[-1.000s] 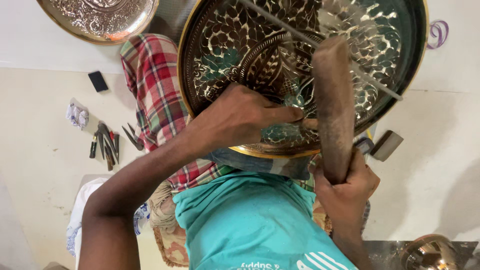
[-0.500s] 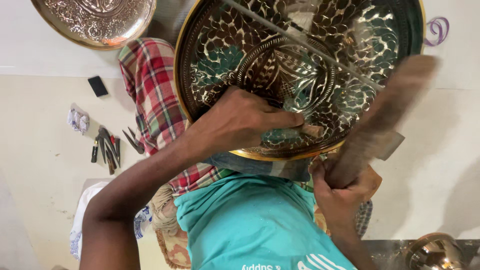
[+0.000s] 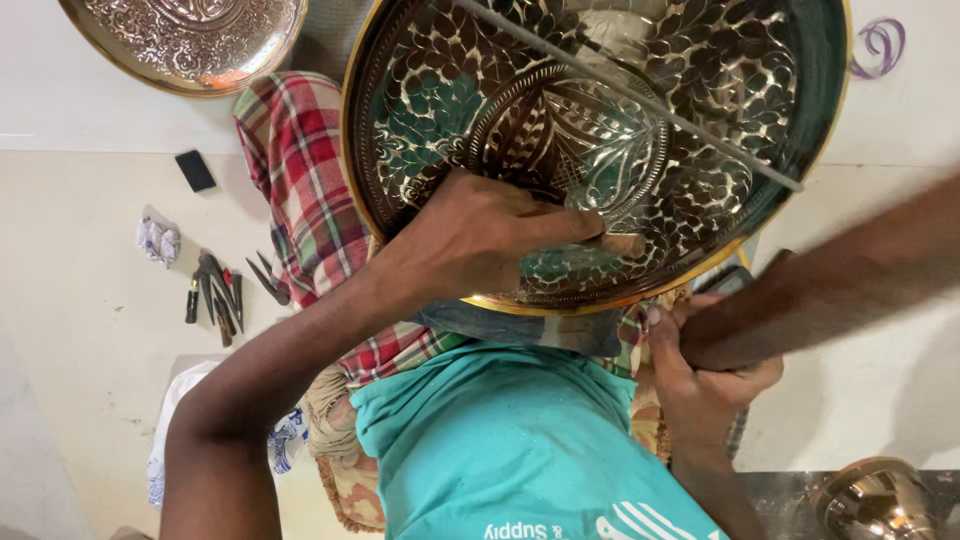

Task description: The person sits on the floor with an engraved brass plate on their lap and hammers a chisel-like punch with a wooden mallet to emboss the decorative pattern into the metal. They reposition the punch across different areas of the plate and occasionally rub or point at the surface between hammering.

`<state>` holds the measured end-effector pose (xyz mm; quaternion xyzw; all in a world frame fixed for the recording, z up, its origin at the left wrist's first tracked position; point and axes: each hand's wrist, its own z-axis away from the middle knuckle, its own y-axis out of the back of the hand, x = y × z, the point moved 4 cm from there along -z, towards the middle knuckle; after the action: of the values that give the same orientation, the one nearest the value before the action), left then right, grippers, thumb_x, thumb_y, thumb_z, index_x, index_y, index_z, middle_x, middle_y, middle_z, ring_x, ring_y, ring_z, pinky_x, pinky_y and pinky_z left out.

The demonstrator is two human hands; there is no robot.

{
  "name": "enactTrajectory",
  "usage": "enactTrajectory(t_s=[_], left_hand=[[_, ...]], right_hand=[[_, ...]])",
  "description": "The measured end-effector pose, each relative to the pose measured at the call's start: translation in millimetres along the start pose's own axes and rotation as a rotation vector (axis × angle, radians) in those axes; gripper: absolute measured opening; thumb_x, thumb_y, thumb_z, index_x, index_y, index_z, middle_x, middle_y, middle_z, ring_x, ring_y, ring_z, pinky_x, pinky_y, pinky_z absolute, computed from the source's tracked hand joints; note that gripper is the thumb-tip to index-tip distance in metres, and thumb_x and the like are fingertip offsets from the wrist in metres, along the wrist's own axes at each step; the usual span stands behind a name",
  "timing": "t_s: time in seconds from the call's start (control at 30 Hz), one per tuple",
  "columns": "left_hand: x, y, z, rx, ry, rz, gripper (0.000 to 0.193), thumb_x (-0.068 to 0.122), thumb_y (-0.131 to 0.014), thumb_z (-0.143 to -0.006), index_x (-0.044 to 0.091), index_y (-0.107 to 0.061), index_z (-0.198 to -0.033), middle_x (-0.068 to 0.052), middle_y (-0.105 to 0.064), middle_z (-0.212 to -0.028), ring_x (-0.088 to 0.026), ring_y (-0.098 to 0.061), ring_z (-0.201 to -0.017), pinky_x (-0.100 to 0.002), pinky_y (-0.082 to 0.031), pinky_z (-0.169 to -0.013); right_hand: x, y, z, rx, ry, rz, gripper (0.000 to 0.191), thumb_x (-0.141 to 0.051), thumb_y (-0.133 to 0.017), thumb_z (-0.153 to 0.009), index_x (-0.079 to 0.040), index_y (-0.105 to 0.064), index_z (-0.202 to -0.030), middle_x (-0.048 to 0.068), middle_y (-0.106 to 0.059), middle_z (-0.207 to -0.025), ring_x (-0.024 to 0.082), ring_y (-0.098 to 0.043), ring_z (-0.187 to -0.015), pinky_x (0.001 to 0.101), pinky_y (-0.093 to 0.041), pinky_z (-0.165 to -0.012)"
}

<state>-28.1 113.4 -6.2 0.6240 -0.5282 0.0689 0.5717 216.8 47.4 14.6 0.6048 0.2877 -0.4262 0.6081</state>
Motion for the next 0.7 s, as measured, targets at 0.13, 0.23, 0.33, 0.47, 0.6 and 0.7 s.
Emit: enactTrajectory(t_s=[0.13,0.23,0.33,0.47,0.6,0.7], left_hand=[[-4,4,1,-0.077,0.183,0.051,0.065,-0.002,-0.071,-0.069,0.016,-0.067,-0.131,-0.013,-0.072,-0.079,-0.028,-0.070,-0.067,-0.042,-0.054,-0.059],[5,11,1,0.206,0.192,0.317,0.054,-0.012,-0.061,-0.082,0.010,-0.062,-0.131,-0.016,-0.074,-0.107,-0.024,-0.076,-0.089,-0.035,-0.063,-0.079],[26,3,11,0.481,0.260,0.640,0.045,-0.015,-0.063,-0.092,0.002,-0.058,-0.133,-0.014,-0.074,-0.117,-0.019,-0.077,-0.106,-0.030,-0.065,-0.093],[47,-25,29,0.485,0.525,0.611,0.043,-0.014,-0.069,-0.086,-0.004,-0.060,-0.128,-0.011,-0.077,-0.106,-0.016,-0.077,-0.102,-0.028,-0.062,-0.090],[51,-38,38,0.625,0.613,0.432,0.033,-0.020,-0.063,-0.089,-0.003,-0.066,-0.117,-0.011,-0.076,-0.101,-0.015,-0.076,-0.093,-0.025,-0.060,-0.086],[50,-43,42,0.670,0.611,0.380,0.032,-0.022,-0.057,-0.090,-0.001,-0.066,-0.112,-0.012,-0.076,-0.105,-0.016,-0.076,-0.095,-0.024,-0.062,-0.088]], right_hand=[[-15,4,-5,-0.171,-0.040,0.536,0.033,0.009,-0.077,-0.078,0.009,-0.064,-0.108,0.013,-0.068,-0.085,0.017,-0.069,-0.076,0.0316,-0.053,-0.067],[0,8,-1,-0.088,-0.191,0.018,0.031,0.005,-0.074,-0.084,0.002,-0.062,-0.112,0.005,-0.068,-0.088,0.010,-0.067,-0.079,0.0251,-0.057,-0.069],[19,6,16,-0.124,-0.209,-0.075,0.020,0.003,-0.082,-0.086,0.004,-0.063,-0.091,0.008,-0.067,-0.077,0.014,-0.067,-0.065,0.0280,-0.059,-0.064],[22,4,24,-0.113,-0.076,-0.055,0.025,-0.001,-0.083,-0.083,0.003,-0.065,-0.100,0.005,-0.069,-0.092,0.011,-0.068,-0.084,0.0260,-0.058,-0.075],[6,2,10,-0.132,-0.081,0.072,0.027,-0.002,-0.085,-0.081,0.004,-0.065,-0.098,0.008,-0.070,-0.085,0.012,-0.067,-0.078,0.0272,-0.056,-0.069],[-16,-2,-7,-0.184,0.032,0.155,0.029,-0.005,-0.084,-0.081,0.004,-0.066,-0.102,0.010,-0.073,-0.088,0.013,-0.072,-0.081,0.0280,-0.058,-0.070]])
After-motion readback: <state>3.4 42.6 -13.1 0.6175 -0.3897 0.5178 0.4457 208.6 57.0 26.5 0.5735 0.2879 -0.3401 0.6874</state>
